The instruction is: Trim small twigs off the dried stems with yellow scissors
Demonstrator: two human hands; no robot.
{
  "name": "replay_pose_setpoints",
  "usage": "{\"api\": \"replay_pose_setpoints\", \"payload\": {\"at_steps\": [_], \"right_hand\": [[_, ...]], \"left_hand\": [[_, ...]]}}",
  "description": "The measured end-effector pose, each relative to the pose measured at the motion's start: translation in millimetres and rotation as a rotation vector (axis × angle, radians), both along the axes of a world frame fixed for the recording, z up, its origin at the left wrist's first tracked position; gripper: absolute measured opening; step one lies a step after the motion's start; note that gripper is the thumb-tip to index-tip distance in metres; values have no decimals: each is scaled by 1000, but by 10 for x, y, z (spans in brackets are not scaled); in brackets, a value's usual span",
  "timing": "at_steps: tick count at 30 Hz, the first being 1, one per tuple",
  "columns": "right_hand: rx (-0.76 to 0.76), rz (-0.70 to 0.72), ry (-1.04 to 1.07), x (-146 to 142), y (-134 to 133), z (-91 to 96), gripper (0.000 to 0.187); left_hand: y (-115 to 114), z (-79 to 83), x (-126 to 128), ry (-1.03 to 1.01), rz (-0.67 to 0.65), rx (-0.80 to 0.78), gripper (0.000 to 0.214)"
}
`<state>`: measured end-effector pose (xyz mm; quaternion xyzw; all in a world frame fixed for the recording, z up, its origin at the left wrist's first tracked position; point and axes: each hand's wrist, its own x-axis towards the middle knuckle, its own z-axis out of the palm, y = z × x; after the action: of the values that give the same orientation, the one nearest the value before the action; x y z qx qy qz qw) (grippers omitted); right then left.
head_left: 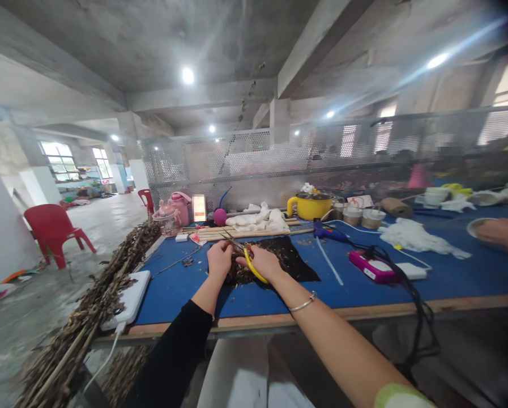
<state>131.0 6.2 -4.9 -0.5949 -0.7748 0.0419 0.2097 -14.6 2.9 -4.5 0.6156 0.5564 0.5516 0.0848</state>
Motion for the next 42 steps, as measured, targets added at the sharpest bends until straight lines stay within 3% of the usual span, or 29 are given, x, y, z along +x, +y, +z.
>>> {"api": "replay_pose_setpoints", "payload": {"at_steps": [5,13,20,30,42], "right_hand": [[3,6,28,5,31,-17,55],[1,25,65,-8,12,-28,62],[-4,32,71,-15,7,-37,58],[-11,-5,25,-19,9,-18,63],[-70,-18,-7,71,54,51,60]], "left_hand": [[16,2,8,-130,-132,19,25],[11,27,25,-217,-118,-69,25],[-16,34,40,-165,-134,-60,27],[-10,3,-7,60,-2,-8,28],[-9,35,-58,76,13,-128,18]]}}
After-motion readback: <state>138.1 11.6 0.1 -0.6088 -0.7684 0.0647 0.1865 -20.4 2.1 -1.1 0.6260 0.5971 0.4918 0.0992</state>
